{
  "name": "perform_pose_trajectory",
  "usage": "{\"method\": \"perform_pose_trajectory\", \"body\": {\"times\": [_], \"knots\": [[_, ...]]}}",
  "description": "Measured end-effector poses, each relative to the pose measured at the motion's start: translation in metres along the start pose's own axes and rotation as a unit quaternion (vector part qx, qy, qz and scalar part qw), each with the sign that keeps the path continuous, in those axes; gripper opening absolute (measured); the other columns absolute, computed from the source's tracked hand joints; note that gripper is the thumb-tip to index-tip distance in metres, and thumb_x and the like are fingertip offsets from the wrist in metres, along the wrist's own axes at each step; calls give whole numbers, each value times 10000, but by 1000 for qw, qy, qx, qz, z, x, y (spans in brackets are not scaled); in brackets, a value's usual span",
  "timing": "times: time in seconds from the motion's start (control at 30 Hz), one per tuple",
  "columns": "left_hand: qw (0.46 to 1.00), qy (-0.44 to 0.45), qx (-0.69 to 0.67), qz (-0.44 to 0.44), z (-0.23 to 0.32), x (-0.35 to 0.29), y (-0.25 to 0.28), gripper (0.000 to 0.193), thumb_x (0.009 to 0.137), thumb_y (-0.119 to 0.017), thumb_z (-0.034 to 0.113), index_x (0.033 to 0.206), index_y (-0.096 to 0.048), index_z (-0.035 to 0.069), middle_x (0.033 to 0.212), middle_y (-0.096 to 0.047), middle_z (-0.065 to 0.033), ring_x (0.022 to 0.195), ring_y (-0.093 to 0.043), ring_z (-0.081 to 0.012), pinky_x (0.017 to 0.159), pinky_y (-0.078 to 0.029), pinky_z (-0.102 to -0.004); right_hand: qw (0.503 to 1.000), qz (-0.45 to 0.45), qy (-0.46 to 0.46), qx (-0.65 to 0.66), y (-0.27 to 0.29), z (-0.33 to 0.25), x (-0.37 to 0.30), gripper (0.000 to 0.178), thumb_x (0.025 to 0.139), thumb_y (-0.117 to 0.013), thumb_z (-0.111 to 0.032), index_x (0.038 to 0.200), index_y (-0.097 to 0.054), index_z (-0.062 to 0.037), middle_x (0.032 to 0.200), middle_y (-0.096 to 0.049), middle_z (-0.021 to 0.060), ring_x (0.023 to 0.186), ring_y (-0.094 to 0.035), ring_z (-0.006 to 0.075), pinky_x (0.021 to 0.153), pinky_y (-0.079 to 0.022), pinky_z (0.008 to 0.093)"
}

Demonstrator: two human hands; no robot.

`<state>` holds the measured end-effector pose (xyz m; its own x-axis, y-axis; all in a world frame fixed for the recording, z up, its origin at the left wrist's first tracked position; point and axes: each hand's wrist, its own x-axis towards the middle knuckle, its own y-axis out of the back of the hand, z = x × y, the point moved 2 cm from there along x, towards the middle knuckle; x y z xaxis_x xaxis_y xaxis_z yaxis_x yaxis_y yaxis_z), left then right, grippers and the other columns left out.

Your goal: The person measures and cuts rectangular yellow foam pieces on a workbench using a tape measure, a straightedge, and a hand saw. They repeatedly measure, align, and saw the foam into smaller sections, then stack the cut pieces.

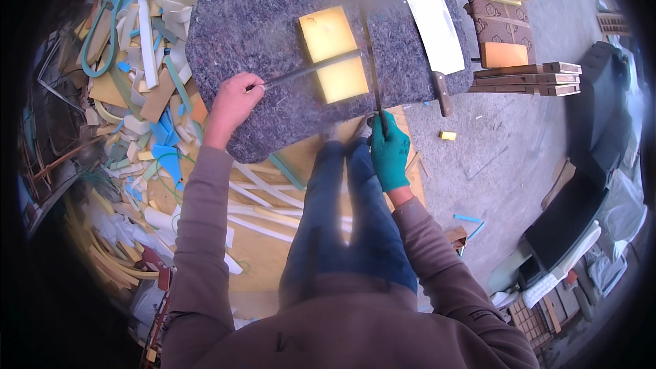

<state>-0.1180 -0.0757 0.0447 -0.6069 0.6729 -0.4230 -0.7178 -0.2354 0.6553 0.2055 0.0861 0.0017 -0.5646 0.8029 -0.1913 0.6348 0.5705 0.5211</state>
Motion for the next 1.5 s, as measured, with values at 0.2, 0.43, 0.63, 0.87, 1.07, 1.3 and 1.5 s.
{"method": "perform_pose_trajectory", "body": {"times": [0.2,0.43,0.63,0.87,1.07,1.3,1.5], "knots": [[1000,-5,-13,11,-14,-5,12,210,916,-711,173,1043,-760,12,1002,-740,-135,929,-728,-298,844,-545,-379,997,-44,-65,9,0,-3,0,292,1018,-568,-63,1282,-689,-39,1107,-739,216,943,-741,421,807,-574,453],[1000,12,-7,10,-21,-3,12,207,923,-711,167,1040,-758,4,1001,-744,-123,927,-722,-277,860,-545,-367,999,-14,-25,-20,-12,3,-1,273,1067,-627,-152,1293,-706,-21,889,-719,163,750,-715,236,670,-536,375],[1000,23,-12,-6,-21,-5,19,200,931,-715,170,1049,-764,15,1019,-748,-124,944,-725,-275,869,-545,-366,997,5,15,-79,-18,2,-3,302,1075,-671,-210,1299,-718,-13,740,-650,185,635,-685,176,594,-499,354],[1000,23,-4,-8,-19,-3,19,202,931,-723,170,1051,-763,13,1019,-746,-125,945,-725,-280,863,-544,-374,993,-9,-28,-111,-28,1,-4,290,1025,-626,-146,1306,-700,-141,1031,-718,199,842,-724,425,709,-573,486],[1000,3,-4,-7,-21,-1,17,208,925,-715,167,1054,-762,11,1015,-743,-133,945,-725,-299,860,-546,-377,982,18,21,-187,-33,0,-3,302,1049,-703,-202,1295,-750,-34,794,-690,256,658,-714,342,614,-506,444],[1000,-2,12,-8,-28,3,17,236,913,-696,181,1064,-765,14,1025,-746,-147,961,-728,-330,873,-551,-394,989,13,23,-147,-32,4,-3,295,1052,-698,-213,1288,-756,-47,781,-690,252,659,-705,373,601,-502,455],[1000,-3,17,-6,-29,4,16,245,910,-699,187,1071,-768,15,1039,-756,-147,975,-735,-334,883,-554,-393,984,8,27,-174,-34,10,-2,290,1051,-700,-219,1275,-760,-44,775,-687,255,663,-706,380,599,-502,455]]}}
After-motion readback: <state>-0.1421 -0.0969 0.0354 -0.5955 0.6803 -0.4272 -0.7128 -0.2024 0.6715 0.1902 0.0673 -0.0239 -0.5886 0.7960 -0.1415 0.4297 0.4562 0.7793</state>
